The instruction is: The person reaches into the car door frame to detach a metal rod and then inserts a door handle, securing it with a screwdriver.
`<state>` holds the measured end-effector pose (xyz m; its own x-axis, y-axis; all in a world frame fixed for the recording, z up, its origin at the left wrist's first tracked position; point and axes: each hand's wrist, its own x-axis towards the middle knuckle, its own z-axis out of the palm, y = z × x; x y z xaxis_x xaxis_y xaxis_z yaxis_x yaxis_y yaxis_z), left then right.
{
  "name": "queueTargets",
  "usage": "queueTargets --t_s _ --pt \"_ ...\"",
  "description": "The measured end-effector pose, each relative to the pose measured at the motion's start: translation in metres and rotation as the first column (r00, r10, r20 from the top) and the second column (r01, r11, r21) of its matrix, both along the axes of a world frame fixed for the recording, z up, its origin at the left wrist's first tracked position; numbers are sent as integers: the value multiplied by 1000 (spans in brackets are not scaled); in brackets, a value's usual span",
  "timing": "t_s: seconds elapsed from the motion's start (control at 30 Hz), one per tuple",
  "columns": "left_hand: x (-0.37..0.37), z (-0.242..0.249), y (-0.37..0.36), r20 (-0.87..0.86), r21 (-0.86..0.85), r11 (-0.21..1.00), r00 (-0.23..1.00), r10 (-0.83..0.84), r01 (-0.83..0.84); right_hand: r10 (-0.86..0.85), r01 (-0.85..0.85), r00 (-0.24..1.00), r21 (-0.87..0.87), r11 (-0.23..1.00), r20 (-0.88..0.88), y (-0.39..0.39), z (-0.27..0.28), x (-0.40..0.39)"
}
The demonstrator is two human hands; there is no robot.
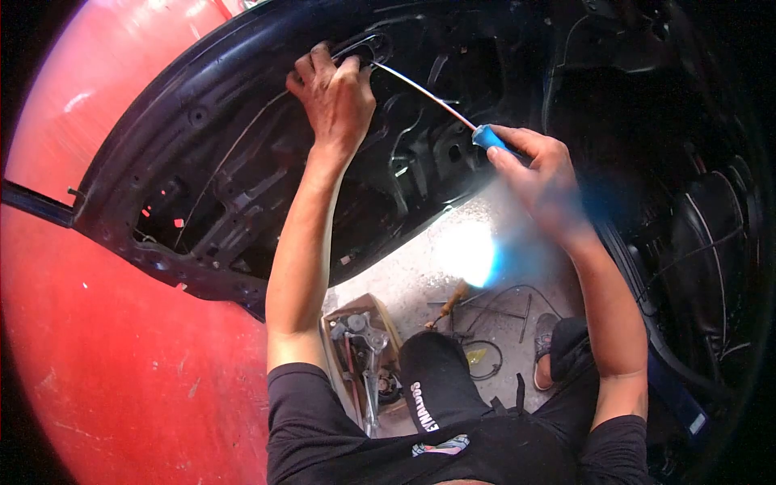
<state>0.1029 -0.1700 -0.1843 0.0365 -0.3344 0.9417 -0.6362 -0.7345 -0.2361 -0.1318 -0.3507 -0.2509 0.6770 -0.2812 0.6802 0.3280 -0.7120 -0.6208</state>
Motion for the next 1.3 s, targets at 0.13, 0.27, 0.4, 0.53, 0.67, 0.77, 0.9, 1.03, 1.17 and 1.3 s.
queueTargets --t_s 0.13,0.27,0.4,0.53,0.67,0.77,0.9,1.03,1.17,1.3 --pt "-1 0 -1 -67 35 996 994 84 -82 44 -29 990 113 993 -136 3 11 -7" --pt "2 0 -2 -76 0 999 997 33 -34 75 -52 986 158 986 -146 -1 12 -6" --pt "1 0 -3 -54 0 999 998 44 -44 164 -110 966 256 960 -198 -7 14 -5" --pt "-5 2 -12 -90 -44 996 993 75 -80 186 -138 968 259 956 -168 -10 10 -2" --pt "0 0 -11 -93 -64 996 994 49 -55 235 -178 958 303 936 -164 -12 10 -2" --pt "-1 -1 -3 -91 -21 998 995 50 -52 186 -115 958 300 947 -220 -12 12 -2" --pt "-4 0 -1 -53 9 1000 998 28 -28 52 -50 997 34 998 -58 -13 9 1" --pt "-3 0 -2 -71 17 999 997 32 -30 -172 190 982 -354 916 82 -2 15 -8" --pt "0 -2 -5 -64 3 998 996 58 -58 -326 327 941 -507 797 93 23 33 -27" --pt "0 -3 -7 -65 -43 999 997 27 -30 -377 349 921 -631 693 95 34 58 -36"
